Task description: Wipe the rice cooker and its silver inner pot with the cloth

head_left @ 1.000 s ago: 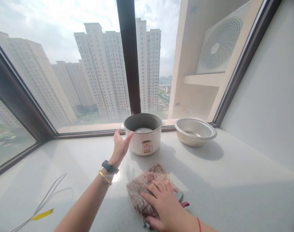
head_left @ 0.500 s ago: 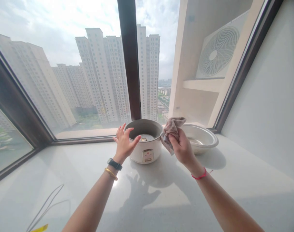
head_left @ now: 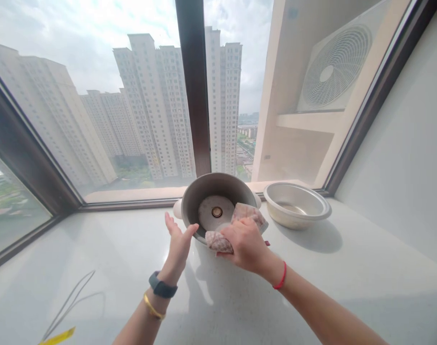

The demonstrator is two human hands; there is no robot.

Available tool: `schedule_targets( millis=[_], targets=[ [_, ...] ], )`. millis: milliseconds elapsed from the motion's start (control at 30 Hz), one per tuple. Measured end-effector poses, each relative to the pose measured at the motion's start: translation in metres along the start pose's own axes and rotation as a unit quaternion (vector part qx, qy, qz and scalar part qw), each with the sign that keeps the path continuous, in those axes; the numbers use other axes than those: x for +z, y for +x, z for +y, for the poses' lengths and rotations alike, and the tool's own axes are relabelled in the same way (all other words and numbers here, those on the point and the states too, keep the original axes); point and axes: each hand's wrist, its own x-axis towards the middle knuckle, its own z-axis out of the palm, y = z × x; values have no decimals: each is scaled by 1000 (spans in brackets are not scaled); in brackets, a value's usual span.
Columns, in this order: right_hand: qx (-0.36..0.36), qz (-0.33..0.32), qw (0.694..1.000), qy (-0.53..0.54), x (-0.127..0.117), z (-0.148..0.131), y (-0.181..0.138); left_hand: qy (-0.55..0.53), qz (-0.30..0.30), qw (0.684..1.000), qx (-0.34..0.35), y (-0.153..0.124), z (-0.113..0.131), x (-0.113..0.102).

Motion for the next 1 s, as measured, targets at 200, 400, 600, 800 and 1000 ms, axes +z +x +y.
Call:
schedule_targets(
  millis=[200,400,600,800,1000],
  targets=[
    [-92,36,995,4,8,3,-38,97,-70,993,8,-4,33,-36],
    [-47,-55,995,72,-11,-6,-62,229,-20,964,132,-26,53,-30],
    [117,-212,954,178,-16,-42,-31,254,61,952,159,-62,44,-19],
    [154,-198,929,271,-11,-72,0,187,88,965,163,-64,35,-18],
    [60,-197,978,38,-29,-39,-23,124,64,968,206,-48,34,-20]
  ],
)
